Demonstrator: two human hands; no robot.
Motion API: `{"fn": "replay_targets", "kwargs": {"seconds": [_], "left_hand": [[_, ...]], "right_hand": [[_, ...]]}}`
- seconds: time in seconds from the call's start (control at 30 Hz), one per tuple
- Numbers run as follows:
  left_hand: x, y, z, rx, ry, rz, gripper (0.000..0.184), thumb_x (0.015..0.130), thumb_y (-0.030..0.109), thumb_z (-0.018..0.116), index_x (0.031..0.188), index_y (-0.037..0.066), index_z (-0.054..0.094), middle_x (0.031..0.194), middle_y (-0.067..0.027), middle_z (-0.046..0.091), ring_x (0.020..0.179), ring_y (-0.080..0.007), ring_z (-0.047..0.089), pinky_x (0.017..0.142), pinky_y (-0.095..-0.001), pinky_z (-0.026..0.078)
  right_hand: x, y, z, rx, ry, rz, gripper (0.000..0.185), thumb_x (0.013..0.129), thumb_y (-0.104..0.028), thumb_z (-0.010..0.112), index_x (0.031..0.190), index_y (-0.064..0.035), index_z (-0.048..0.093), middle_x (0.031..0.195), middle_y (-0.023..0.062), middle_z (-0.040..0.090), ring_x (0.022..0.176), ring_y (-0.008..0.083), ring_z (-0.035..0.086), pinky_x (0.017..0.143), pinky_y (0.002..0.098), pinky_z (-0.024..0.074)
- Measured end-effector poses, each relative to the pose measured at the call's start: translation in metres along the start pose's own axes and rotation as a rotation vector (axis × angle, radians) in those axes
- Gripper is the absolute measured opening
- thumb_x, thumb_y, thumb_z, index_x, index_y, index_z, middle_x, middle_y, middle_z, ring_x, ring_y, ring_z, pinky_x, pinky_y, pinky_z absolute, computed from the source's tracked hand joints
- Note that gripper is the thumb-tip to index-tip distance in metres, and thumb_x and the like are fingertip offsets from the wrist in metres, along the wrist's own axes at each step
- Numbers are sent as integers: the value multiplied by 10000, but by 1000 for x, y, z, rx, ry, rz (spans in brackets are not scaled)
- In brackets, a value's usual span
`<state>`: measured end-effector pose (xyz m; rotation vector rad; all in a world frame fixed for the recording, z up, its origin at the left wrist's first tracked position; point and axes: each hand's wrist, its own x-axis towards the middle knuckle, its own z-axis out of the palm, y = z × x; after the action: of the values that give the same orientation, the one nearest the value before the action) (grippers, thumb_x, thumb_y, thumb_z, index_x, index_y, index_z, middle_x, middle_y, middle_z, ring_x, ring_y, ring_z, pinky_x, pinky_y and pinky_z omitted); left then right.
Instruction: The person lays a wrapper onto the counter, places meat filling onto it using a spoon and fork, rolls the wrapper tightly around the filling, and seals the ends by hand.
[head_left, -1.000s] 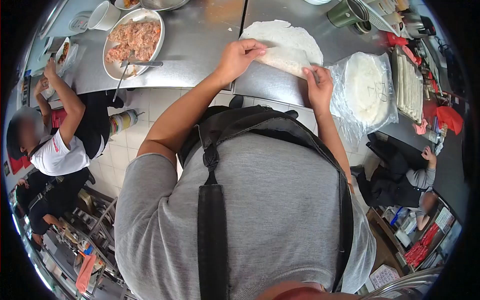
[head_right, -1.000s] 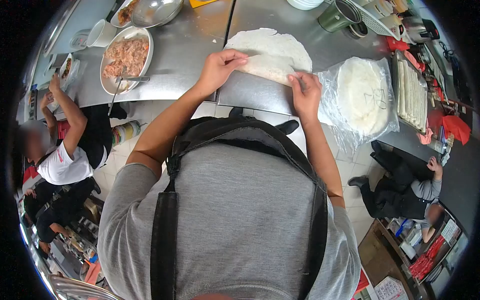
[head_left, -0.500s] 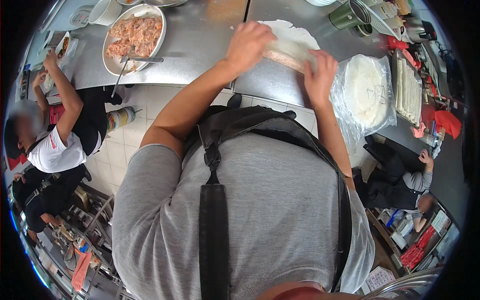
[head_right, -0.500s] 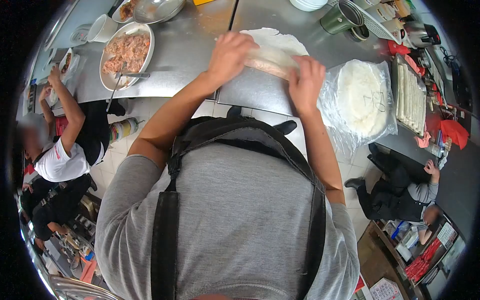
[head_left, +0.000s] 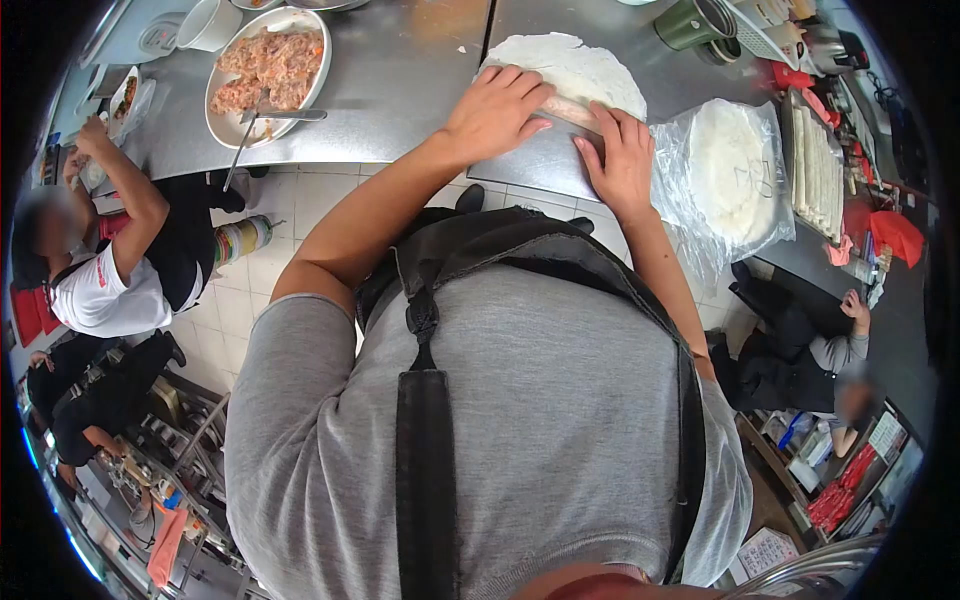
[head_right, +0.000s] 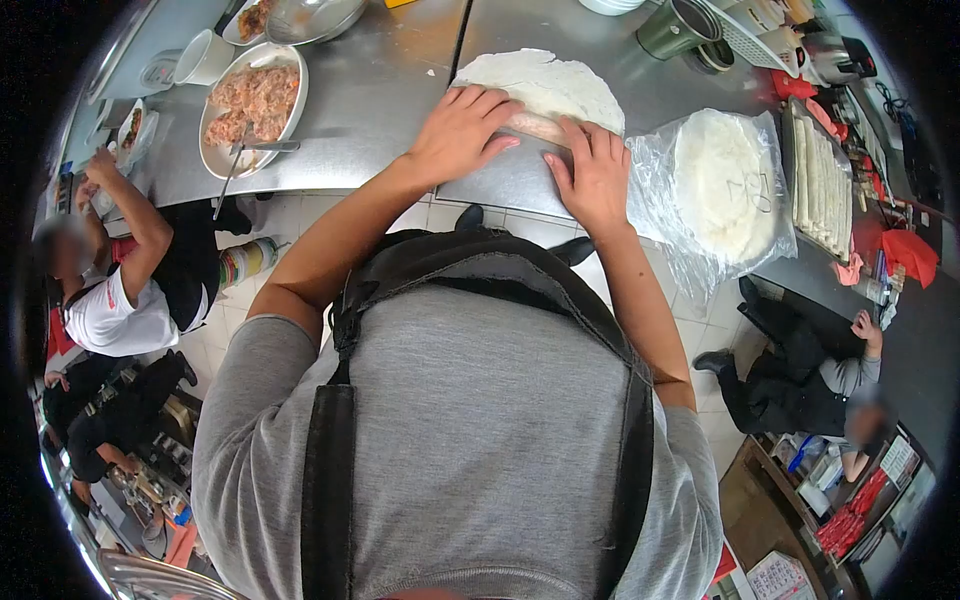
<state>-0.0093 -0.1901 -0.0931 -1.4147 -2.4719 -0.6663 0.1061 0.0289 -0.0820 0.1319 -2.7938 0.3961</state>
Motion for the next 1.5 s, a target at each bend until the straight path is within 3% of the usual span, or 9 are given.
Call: {"fn": "replay_targets", "kwargs": {"seconds": [0.57,1.17,1.27,1.37,1.5], "left_hand": [[-11,-2,-1,-7,14,-41,357,865,126,726,1217,94,676,1150,-57,645,1108,-260,581,960,-398,440],[4,1,-25,71,-121,-3,314,819,149,778,1112,79,692,1089,-63,633,1104,-273,570,986,-398,424],[13,12,-11,-36,-36,56,316,805,146,787,1099,72,696,1090,-70,633,1097,-285,573,984,-409,447],[13,9,19,-74,-22,91,278,786,157,769,1032,45,700,1032,-77,640,1093,-273,570,962,-409,472],[14,5,15,-135,-76,95,302,793,123,748,1069,19,683,1064,-107,654,1079,-296,593,962,-423,495]], "right_hand": [[-9,1,-3,45,59,-27,461,886,-213,721,1332,-127,640,1227,108,602,1138,329,544,944,458,416],[-6,5,-9,1,-41,-23,462,876,-129,710,1333,-117,642,1213,96,656,1136,304,582,975,437,414],[4,-4,-4,39,52,-81,500,856,-104,726,1347,-109,630,1179,92,669,1127,303,588,976,443,423],[10,-9,5,163,5,-75,531,840,-75,736,1356,-105,618,1148,102,682,1098,322,603,975,452,443],[10,-1,6,171,-46,-42,562,820,-79,738,1364,-108,602,1120,114,671,1085,314,602,959,434,455]]}}
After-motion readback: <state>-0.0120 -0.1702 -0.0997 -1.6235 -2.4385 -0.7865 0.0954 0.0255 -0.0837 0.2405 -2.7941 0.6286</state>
